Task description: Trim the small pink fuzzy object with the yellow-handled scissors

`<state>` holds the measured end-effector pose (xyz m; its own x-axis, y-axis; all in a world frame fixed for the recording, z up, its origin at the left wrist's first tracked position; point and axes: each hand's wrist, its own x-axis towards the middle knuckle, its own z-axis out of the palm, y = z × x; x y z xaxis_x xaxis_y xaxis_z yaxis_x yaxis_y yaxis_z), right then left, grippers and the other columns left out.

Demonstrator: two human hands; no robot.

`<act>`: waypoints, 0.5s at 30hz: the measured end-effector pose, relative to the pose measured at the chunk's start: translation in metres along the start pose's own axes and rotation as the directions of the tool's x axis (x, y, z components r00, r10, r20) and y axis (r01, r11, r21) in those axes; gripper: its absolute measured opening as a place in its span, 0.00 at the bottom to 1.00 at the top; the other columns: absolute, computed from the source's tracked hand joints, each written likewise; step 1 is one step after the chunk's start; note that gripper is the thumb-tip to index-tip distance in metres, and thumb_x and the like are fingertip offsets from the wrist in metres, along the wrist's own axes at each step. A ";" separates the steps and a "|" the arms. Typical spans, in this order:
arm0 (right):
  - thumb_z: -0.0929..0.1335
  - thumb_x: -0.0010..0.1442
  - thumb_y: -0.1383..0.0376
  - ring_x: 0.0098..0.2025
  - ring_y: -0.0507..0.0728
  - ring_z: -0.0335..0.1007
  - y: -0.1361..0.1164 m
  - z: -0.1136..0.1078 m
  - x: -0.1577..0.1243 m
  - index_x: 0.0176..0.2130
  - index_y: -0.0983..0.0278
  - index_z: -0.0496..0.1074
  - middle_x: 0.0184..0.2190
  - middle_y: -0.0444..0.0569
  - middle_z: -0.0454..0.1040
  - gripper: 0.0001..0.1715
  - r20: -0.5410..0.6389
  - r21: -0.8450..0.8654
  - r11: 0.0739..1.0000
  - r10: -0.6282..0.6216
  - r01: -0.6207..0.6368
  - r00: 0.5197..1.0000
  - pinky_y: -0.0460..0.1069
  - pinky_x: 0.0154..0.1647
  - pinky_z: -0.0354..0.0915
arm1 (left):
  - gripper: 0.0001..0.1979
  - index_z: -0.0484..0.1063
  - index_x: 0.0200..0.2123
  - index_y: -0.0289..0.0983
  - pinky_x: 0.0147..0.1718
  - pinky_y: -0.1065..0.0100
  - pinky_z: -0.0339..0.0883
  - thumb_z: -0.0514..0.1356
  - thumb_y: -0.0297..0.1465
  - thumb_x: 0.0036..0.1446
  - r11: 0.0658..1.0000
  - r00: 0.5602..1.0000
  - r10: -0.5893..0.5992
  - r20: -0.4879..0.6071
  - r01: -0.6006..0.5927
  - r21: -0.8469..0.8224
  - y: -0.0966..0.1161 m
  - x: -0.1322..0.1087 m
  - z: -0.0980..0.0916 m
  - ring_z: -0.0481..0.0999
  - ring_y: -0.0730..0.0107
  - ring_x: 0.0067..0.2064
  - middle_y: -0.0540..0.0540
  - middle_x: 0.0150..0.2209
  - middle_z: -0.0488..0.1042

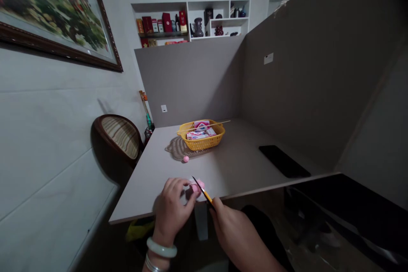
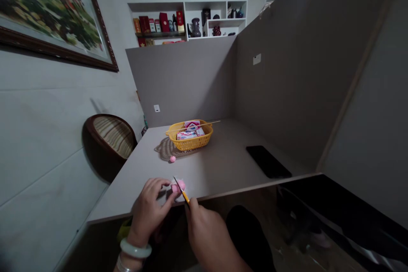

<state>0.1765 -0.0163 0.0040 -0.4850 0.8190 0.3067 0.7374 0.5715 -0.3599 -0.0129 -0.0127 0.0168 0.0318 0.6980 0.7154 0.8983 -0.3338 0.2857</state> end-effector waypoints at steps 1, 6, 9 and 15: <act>0.57 0.65 0.75 0.28 0.56 0.76 0.001 0.000 -0.003 0.38 0.61 0.64 0.28 0.46 0.78 0.13 0.004 -0.005 1.000 -0.001 0.001 1.000 0.48 0.23 0.50 | 0.07 0.69 0.39 0.40 0.40 0.60 0.69 0.60 0.36 0.61 0.999 1.000 -0.028 0.013 0.028 0.016 0.000 0.001 0.000 0.73 0.60 0.42 0.45 0.38 0.74; 0.56 0.66 0.73 0.27 0.56 0.76 0.005 0.003 -0.012 0.38 0.61 0.63 0.28 0.46 0.77 0.11 -0.007 -0.025 0.999 -0.020 0.020 1.000 0.48 0.23 0.49 | 0.08 0.69 0.38 0.40 0.41 0.60 0.70 0.60 0.38 0.60 0.996 0.992 -0.082 0.092 0.078 0.044 -0.001 0.003 -0.001 0.74 0.61 0.41 0.46 0.37 0.74; 0.56 0.66 0.73 0.27 0.56 0.76 0.008 0.007 -0.013 0.37 0.60 0.62 0.27 0.46 0.77 0.11 -0.005 -0.046 0.999 -0.002 0.002 1.000 0.49 0.22 0.47 | 0.10 0.69 0.38 0.40 0.41 0.60 0.70 0.60 0.40 0.60 0.996 0.991 -0.082 0.106 0.077 0.050 -0.001 0.003 -0.001 0.74 0.61 0.41 0.45 0.37 0.74; 0.56 0.68 0.72 0.27 0.56 0.76 0.010 0.008 -0.014 0.37 0.60 0.62 0.28 0.45 0.76 0.11 0.010 -0.046 0.999 0.012 -0.011 1.000 0.49 0.22 0.46 | 0.12 0.69 0.40 0.41 0.42 0.59 0.70 0.62 0.42 0.58 0.991 0.990 -0.089 0.112 0.077 0.112 0.000 0.003 0.003 0.74 0.59 0.43 0.46 0.39 0.75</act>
<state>0.1869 -0.0221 -0.0107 -0.4810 0.8261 0.2936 0.7635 0.5593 -0.3229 -0.0118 -0.0089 0.0169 0.0005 0.7914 0.6112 0.9416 -0.2061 0.2661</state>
